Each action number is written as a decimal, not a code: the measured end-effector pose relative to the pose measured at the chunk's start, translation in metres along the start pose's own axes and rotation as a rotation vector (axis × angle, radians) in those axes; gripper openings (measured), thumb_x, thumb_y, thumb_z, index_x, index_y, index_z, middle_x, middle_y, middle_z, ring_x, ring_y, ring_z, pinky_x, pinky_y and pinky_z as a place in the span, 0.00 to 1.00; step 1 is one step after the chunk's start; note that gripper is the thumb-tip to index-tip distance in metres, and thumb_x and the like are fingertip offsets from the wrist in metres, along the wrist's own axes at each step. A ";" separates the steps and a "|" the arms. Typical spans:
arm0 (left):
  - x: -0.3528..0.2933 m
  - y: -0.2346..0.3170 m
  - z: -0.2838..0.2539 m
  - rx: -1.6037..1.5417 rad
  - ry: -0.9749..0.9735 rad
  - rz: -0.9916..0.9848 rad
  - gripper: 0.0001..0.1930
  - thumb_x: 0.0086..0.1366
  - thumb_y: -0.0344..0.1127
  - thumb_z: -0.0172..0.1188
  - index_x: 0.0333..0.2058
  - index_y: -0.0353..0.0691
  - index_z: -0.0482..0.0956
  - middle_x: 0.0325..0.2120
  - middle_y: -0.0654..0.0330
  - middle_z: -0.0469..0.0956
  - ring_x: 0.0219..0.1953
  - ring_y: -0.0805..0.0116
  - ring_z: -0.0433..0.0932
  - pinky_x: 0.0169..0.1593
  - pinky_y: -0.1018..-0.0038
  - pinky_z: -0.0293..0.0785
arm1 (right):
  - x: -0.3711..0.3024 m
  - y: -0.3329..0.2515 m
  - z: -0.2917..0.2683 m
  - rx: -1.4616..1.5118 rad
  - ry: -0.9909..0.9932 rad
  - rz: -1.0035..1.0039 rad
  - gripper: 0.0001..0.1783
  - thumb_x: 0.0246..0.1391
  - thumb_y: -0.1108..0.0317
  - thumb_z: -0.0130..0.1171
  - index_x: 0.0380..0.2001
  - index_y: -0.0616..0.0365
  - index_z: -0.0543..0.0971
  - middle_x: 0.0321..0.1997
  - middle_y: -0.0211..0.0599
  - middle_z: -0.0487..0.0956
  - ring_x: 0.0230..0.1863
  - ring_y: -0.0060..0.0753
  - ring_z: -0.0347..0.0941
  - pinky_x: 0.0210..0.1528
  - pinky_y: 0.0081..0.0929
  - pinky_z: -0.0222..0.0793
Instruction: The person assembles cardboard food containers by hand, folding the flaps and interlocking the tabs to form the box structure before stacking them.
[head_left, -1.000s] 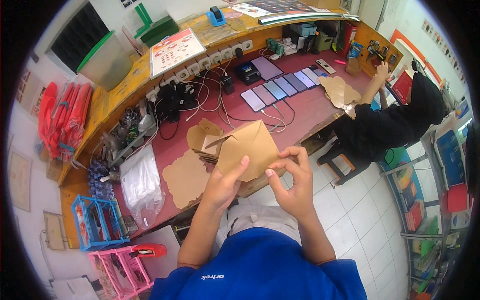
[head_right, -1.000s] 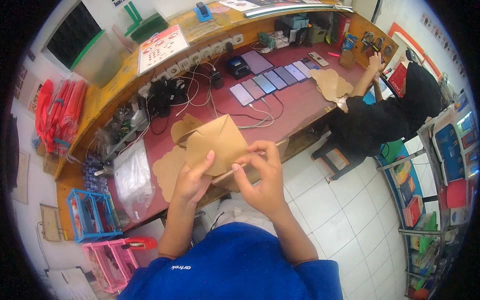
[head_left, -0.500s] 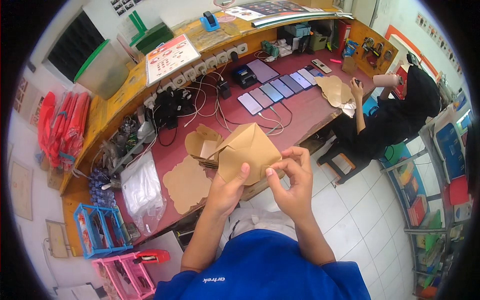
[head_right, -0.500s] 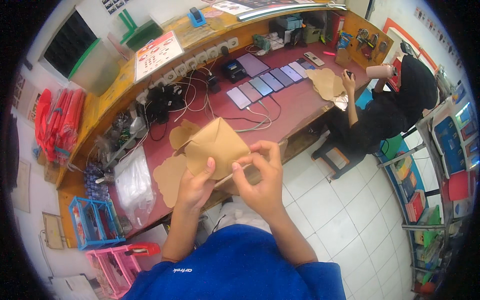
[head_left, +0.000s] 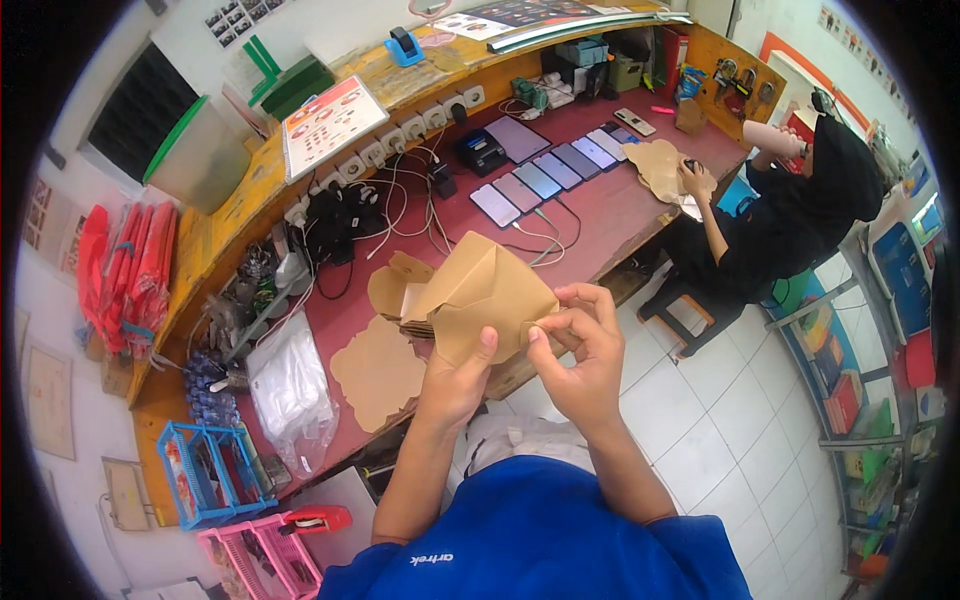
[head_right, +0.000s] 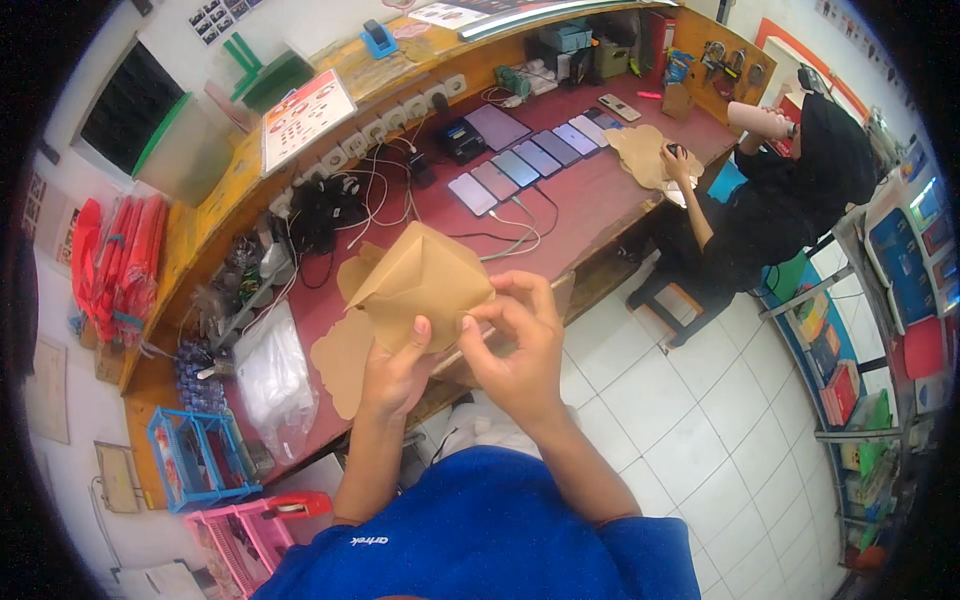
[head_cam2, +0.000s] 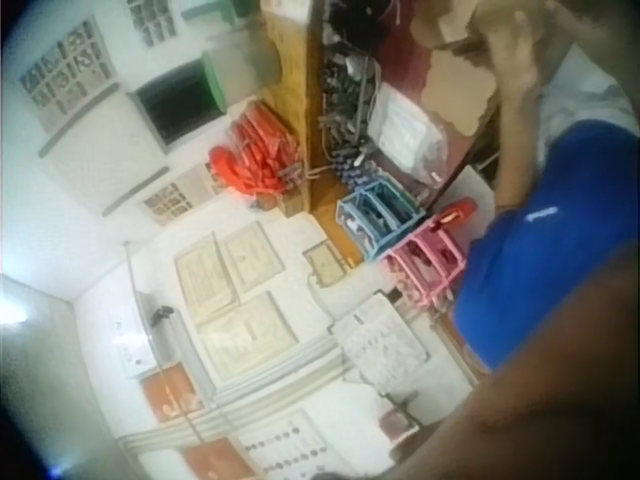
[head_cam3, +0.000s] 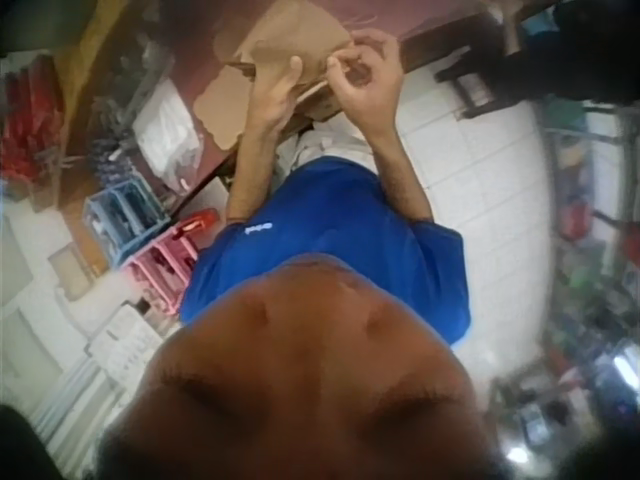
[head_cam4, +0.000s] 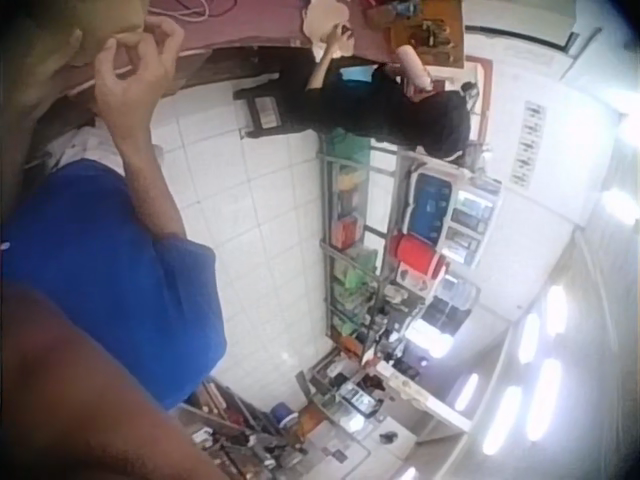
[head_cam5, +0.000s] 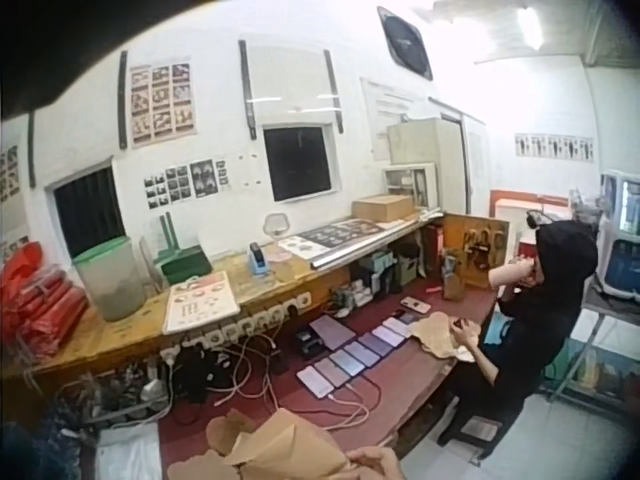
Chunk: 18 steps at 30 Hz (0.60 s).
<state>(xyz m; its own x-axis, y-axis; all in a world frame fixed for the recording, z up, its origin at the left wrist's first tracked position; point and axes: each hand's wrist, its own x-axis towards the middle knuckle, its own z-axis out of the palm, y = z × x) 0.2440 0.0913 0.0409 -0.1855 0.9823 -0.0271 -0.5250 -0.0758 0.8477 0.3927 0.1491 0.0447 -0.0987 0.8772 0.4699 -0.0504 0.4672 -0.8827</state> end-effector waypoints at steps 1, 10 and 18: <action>-0.001 -0.001 -0.001 0.003 -0.003 -0.003 0.23 0.77 0.33 0.56 0.66 0.35 0.65 0.62 0.56 0.72 0.63 0.64 0.72 0.66 0.65 0.69 | 0.000 -0.001 0.000 0.000 0.005 0.001 0.05 0.49 0.76 0.68 0.31 0.64 0.84 0.52 0.44 0.73 0.53 0.41 0.78 0.47 0.32 0.78; -0.004 0.000 -0.004 0.070 -0.015 0.045 0.27 0.76 0.39 0.56 0.68 0.38 0.61 0.62 0.51 0.71 0.62 0.54 0.75 0.63 0.52 0.77 | 0.002 -0.012 0.001 0.045 -0.036 0.034 0.04 0.48 0.77 0.68 0.30 0.64 0.83 0.52 0.44 0.74 0.53 0.40 0.79 0.45 0.30 0.80; -0.006 0.009 -0.013 0.363 -0.012 0.089 0.23 0.77 0.36 0.55 0.66 0.36 0.65 0.58 0.54 0.75 0.59 0.60 0.77 0.63 0.58 0.78 | 0.004 -0.014 0.000 0.078 -0.114 0.059 0.03 0.50 0.79 0.67 0.29 0.67 0.82 0.51 0.41 0.70 0.55 0.37 0.77 0.49 0.28 0.82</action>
<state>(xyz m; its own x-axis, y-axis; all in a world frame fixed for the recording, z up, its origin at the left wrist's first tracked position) 0.2301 0.0825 0.0416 -0.2062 0.9767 0.0600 -0.1780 -0.0977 0.9792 0.3929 0.1465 0.0588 -0.2159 0.8823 0.4182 -0.1176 0.4017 -0.9082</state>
